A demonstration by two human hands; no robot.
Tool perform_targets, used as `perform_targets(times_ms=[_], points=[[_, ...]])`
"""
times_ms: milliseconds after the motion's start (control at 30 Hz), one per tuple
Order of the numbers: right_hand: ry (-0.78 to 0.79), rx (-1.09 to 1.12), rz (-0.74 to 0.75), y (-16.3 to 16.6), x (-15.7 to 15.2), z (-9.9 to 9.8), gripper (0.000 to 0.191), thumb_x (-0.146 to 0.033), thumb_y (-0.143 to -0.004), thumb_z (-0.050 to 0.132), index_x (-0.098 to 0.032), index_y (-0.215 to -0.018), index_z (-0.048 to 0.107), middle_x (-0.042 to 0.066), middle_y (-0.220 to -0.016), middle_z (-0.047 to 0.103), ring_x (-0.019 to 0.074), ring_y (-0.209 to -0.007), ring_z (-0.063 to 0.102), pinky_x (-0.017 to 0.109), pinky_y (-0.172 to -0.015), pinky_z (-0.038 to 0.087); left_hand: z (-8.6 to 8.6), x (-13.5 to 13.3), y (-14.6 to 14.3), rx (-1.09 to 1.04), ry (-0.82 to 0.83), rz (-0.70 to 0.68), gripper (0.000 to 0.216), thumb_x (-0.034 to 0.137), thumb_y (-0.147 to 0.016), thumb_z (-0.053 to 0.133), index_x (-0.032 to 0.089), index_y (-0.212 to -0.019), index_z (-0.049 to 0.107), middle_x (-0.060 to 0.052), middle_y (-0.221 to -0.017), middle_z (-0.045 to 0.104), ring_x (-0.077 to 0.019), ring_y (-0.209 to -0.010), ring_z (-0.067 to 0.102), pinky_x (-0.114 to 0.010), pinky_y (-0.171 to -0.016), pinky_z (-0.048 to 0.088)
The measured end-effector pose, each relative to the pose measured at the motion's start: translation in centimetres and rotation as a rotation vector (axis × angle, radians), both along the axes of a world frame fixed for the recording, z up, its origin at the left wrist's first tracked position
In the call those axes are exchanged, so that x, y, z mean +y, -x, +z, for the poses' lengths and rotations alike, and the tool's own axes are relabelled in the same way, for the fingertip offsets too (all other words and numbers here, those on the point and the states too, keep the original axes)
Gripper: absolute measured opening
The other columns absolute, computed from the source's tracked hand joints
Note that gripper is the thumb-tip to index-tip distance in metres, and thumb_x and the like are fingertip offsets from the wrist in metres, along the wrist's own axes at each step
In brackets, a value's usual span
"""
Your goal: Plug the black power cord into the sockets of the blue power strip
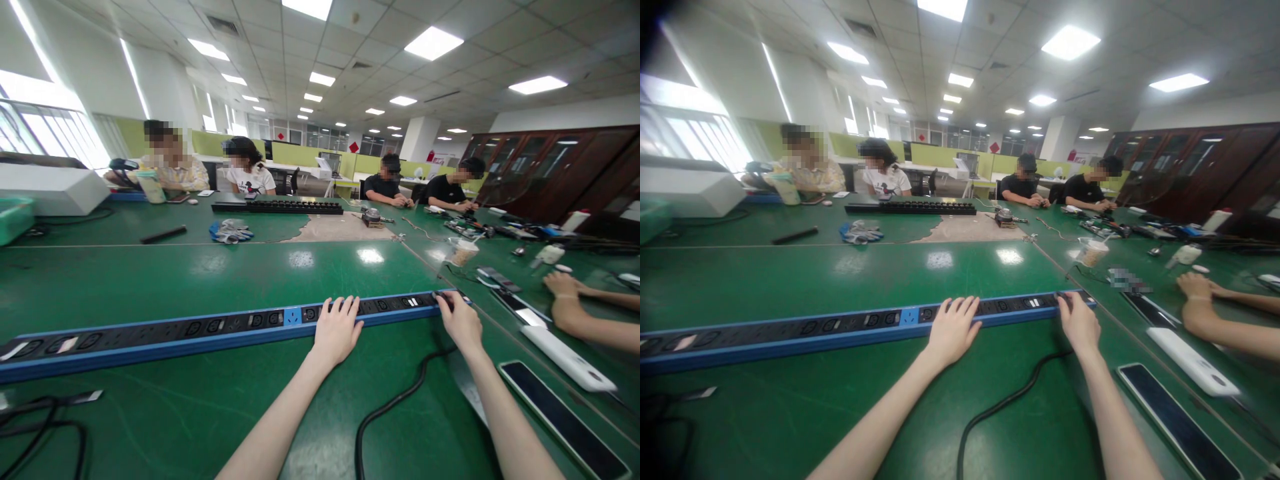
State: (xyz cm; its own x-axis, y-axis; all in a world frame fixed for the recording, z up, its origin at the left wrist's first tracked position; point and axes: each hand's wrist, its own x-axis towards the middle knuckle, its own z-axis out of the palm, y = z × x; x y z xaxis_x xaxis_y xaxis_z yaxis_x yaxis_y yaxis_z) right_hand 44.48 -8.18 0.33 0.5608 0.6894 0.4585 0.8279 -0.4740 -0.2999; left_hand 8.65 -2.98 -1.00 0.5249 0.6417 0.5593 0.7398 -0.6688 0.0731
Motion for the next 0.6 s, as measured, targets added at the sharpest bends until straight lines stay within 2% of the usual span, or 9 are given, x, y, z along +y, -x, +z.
perform_targets(times_ms=[267, 600], points=[[0.05, 0.009, 0.043, -0.1, 0.0, 1.4, 0.044, -0.054, -0.096, 0.049, -0.023, -0.122, 0.067, 0.011, -0.105, 0.074, 0.0241, -0.085, 0.066, 0.03, -0.067, 0.043, 0.1, 0.0, 0.0, -0.006, 0.007, -0.002, 0.053, 0.044, -0.101, 0.04, 0.027, -0.151, 0.043, -0.008, -0.148, 0.055, -0.0284, -0.133, 0.049, -0.052, -0.116, 0.032], [0.142, -0.07, 0.053, -0.8, -0.1, 1.7, 0.046, -0.058, -0.097, 0.046, -0.028, -0.126, 0.065, 0.008, -0.107, 0.074, 0.0237, -0.084, 0.067, 0.031, -0.068, 0.043, 0.0, 0.0, -0.1, -0.005, 0.004, 0.001, 0.053, 0.044, -0.101, 0.04, 0.026, -0.151, 0.043, -0.007, -0.148, 0.054, -0.0286, -0.132, 0.049, -0.053, -0.116, 0.032]])
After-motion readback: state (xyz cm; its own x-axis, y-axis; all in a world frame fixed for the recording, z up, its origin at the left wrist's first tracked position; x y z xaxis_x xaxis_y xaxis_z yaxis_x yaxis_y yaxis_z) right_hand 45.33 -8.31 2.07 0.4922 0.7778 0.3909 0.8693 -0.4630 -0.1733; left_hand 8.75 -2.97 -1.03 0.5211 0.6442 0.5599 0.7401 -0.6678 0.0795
